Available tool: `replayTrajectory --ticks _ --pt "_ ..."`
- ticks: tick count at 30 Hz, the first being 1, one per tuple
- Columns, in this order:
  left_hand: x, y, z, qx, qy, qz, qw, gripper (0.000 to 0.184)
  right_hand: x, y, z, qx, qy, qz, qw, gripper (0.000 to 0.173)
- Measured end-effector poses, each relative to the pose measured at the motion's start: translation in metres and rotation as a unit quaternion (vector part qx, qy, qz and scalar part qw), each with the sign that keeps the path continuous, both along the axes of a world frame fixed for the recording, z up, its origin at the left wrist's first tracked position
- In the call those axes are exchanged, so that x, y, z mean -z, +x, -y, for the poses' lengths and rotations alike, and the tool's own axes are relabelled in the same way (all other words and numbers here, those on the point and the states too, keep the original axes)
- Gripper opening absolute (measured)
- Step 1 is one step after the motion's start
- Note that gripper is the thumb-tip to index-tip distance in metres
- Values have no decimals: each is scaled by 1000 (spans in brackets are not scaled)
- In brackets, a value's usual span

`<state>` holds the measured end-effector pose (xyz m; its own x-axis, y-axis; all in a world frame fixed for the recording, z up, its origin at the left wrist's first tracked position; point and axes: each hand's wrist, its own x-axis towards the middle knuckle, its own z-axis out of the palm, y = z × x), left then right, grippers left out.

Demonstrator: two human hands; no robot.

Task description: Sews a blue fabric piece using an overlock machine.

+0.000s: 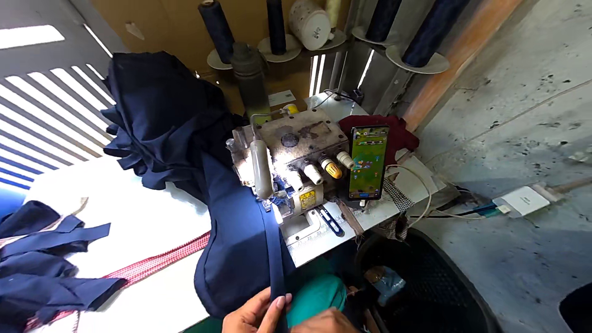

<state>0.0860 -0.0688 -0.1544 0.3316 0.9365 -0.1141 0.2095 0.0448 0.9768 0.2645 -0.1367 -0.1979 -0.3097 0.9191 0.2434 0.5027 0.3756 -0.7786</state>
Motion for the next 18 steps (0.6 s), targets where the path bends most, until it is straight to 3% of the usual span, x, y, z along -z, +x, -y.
replayTrajectory --ticks 3,6,8,12,15,18 --pt "8 -8 -6 -36 -70 55 995 18 3 38 -19 146 24 -9 989 20" --pt "14 -13 -11 -62 -119 85 987 23 -9 92 -47 366 81 -81 924 21" --pt "15 -14 -12 -61 -114 92 987 23 -19 125 -64 444 121 -109 881 27" --pt "16 -8 -13 -56 -105 89 989 19 -29 163 -96 456 135 -145 868 38" --pt "20 -5 -13 -57 -110 86 989 19 -35 169 -112 444 113 -178 871 38" --pt "22 -7 -13 -60 -106 80 989 20 -35 169 -120 435 101 -181 876 48"
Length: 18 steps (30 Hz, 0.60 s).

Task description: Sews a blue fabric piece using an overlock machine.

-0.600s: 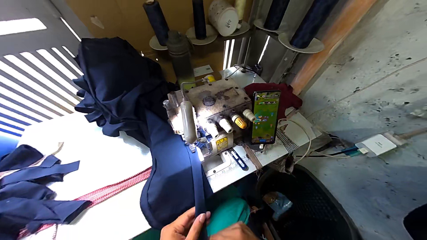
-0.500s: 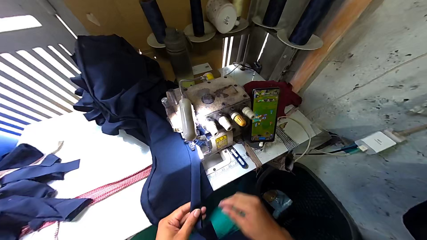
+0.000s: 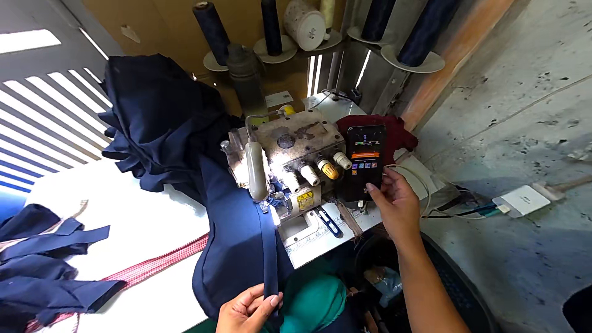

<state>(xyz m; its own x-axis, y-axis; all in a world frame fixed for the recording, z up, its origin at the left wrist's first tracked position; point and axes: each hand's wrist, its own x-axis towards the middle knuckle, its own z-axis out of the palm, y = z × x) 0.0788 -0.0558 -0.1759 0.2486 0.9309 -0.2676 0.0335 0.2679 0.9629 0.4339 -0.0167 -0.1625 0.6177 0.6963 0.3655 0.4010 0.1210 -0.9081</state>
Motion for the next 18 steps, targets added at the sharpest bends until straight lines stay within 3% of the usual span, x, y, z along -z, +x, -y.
replayTrajectory --ticks 7,11,18 --pt "-4 -10 -3 63 16 -1 998 8 0 5 -5 14 26 4 1000 35" --pt "-3 -7 -1 80 15 -6 997 15 -1 8 -11 35 21 14 999 28" --pt "2 -13 3 84 88 -19 992 13 2 4 -6 27 21 1 999 32"
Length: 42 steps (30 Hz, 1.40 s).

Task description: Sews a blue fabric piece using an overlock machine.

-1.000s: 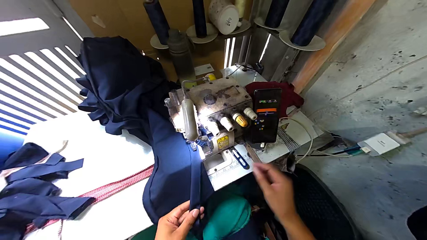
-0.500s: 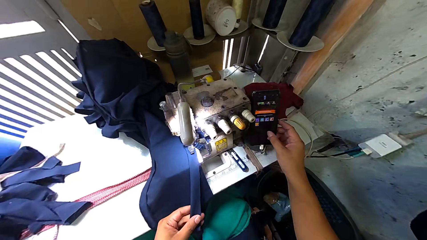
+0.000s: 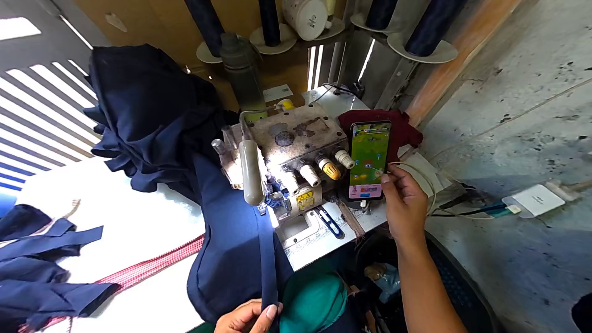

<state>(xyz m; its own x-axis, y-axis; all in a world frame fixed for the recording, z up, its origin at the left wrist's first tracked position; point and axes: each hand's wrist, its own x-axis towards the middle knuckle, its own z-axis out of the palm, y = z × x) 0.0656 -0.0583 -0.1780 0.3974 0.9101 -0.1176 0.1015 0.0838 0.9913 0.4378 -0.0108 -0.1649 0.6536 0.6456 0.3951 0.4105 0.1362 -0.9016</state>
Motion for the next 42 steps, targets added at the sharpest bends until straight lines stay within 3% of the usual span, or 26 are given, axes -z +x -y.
replayTrajectory --ticks 5,10,13,17,19,21,24,26,28,30,34,42 --pt "-4 -1 -1 11 22 -38 999 15 6 -7 4 -12 2 -9 1000 39" --pt "3 -1 -2 13 51 -28 998 19 7 -3 14 -86 -28 -32 995 69" --pt "4 0 -3 20 57 -12 998 21 6 -2 14 -92 -33 -32 995 72" --pt "-10 2 5 40 -58 118 991 23 9 -4 20 -37 -30 34 998 63" --pt "-22 4 11 36 -122 187 974 21 12 -18 26 11 21 70 997 45" --pt "-30 5 14 27 -146 204 968 20 11 -50 33 -12 58 68 996 24" --pt "-28 11 18 25 -159 182 970 22 22 -115 34 -184 28 5 983 26" --pt "-20 16 19 19 -165 161 973 24 30 -153 33 -309 -32 -94 946 42" --pt "-10 22 23 -9 -163 130 978 24 33 -177 42 -364 -75 -189 909 37" --pt "-1 25 26 -40 -144 91 985 22 33 -184 58 -386 -94 -211 893 25" --pt "14 23 37 -51 -74 23 996 20 34 -183 96 -376 -129 -270 877 24" --pt "10 21 42 -28 -76 32 996 26 31 -179 117 -343 -152 -279 884 11"
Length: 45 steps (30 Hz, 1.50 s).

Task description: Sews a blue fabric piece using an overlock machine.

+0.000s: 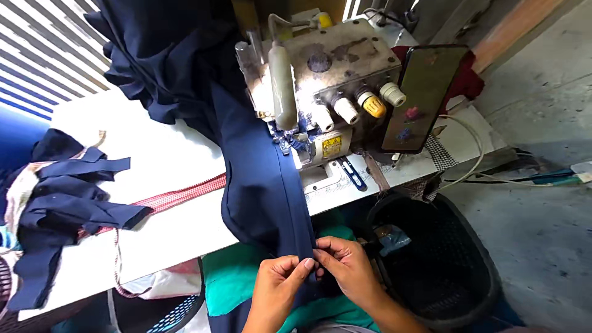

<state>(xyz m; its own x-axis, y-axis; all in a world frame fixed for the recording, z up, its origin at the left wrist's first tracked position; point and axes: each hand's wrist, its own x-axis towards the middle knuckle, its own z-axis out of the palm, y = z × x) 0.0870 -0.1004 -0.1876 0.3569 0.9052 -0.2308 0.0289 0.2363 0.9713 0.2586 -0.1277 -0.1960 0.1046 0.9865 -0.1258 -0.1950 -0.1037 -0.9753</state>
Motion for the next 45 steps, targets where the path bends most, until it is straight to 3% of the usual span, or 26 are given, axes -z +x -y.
replayTrajectory --ticks 8,12,16,18,20,23,25,30,45 --pt "4 1 -2 12 41 -19 999 29 -1 20 -5 -112 92 20 989 26" --pt "3 1 -2 33 115 -89 989 33 -7 11 -8 -53 100 93 989 20" --pt "-30 -22 -27 108 327 -298 891 34 -8 6 -11 -20 101 125 987 22" --pt "-61 -26 -49 63 360 -247 897 29 -9 8 -10 -38 106 87 990 22" --pt "-74 -15 -73 42 402 -203 892 36 -13 10 -9 -52 109 53 991 22" --pt "-52 6 -101 -10 454 -299 839 42 -21 12 -8 -54 129 30 990 22" --pt "-44 10 -107 -40 468 -318 823 38 -21 17 -8 -55 134 33 989 21" --pt "-44 2 -114 -26 467 -311 827 29 -6 24 -15 -48 106 31 993 21" --pt "-74 -4 -208 35 489 -310 815 31 -24 17 -95 -4 131 89 987 16"
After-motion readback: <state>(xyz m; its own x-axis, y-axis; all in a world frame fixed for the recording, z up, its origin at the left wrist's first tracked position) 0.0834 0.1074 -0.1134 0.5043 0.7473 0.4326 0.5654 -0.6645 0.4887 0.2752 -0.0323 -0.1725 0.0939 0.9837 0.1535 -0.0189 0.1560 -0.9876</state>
